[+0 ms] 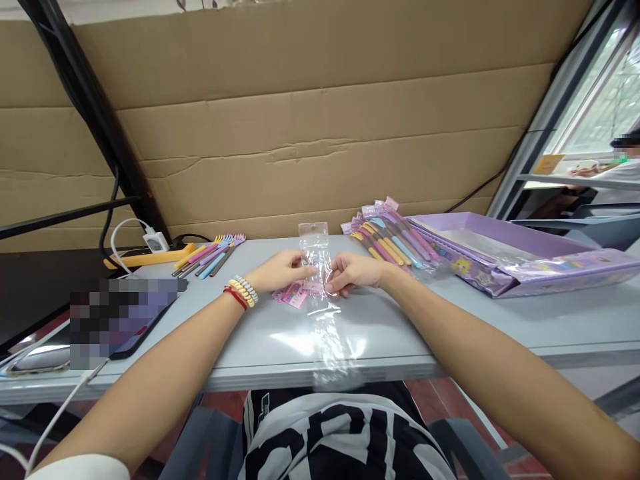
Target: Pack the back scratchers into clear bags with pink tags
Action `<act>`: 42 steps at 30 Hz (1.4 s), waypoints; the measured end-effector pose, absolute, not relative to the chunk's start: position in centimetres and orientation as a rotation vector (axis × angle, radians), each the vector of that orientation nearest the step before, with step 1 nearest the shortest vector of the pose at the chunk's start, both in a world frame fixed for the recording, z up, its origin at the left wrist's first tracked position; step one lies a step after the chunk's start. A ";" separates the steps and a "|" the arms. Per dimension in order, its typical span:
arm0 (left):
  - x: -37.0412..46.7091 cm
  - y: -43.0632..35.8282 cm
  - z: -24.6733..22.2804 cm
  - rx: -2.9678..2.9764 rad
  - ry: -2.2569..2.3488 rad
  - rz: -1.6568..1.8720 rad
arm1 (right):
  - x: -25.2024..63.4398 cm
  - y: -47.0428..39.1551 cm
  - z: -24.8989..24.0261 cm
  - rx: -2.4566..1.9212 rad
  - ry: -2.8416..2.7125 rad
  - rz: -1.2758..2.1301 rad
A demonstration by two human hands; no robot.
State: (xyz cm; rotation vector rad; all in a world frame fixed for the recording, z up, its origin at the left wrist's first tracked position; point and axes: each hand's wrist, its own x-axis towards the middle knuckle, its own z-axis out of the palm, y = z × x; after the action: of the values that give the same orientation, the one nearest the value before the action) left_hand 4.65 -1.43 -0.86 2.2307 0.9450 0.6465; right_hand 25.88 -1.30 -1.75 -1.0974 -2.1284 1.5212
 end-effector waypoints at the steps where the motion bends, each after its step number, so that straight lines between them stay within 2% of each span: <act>1: 4.7 -1.3 -0.9 2.174 0.964 0.725 | 25.9 -1.4 -1.7 -1.106 -2.160 1.551; 6: 4.5 -0.8 -0.9 1.944 0.945 0.811 | 25.8 -1.4 -1.6 -1.096 -2.231 1.577; 10: 4.2 -0.6 -1.0 1.926 0.965 0.787 | 25.8 -1.6 -1.3 -1.109 -2.237 1.535; 18: 4.4 -0.8 -0.6 1.910 1.043 0.955 | 25.8 -1.9 -1.0 -1.117 -2.197 1.524; 21: 4.4 -0.5 -0.5 1.882 1.081 1.118 | 26.0 -1.8 -1.2 -1.092 -2.236 1.590; 25: 3.8 0.6 -0.4 1.800 1.163 1.506 | 26.0 -1.7 -1.5 -1.049 -2.281 1.599; 28: 3.4 1.1 -0.3 1.702 1.169 1.623 | 25.9 -1.7 -1.5 -1.106 -2.200 1.555; 32: 3.6 0.8 -0.4 1.710 1.138 1.473 | 25.7 -1.6 -1.2 -1.094 -2.002 1.390; 38: 4.8 -0.8 -1.3 2.316 1.101 0.874 | 25.6 -1.6 -0.9 -1.083 -1.744 1.032; 42: 5.2 -1.5 -1.4 2.472 1.050 0.676 | 25.5 -1.7 -0.7 -1.045 -1.655 0.933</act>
State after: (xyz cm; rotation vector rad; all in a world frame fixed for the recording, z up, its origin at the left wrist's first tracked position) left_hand 5.15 -1.52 -1.38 2.4723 1.0495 0.6756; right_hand 25.55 -1.73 -0.66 -1.0449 -1.6547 0.9334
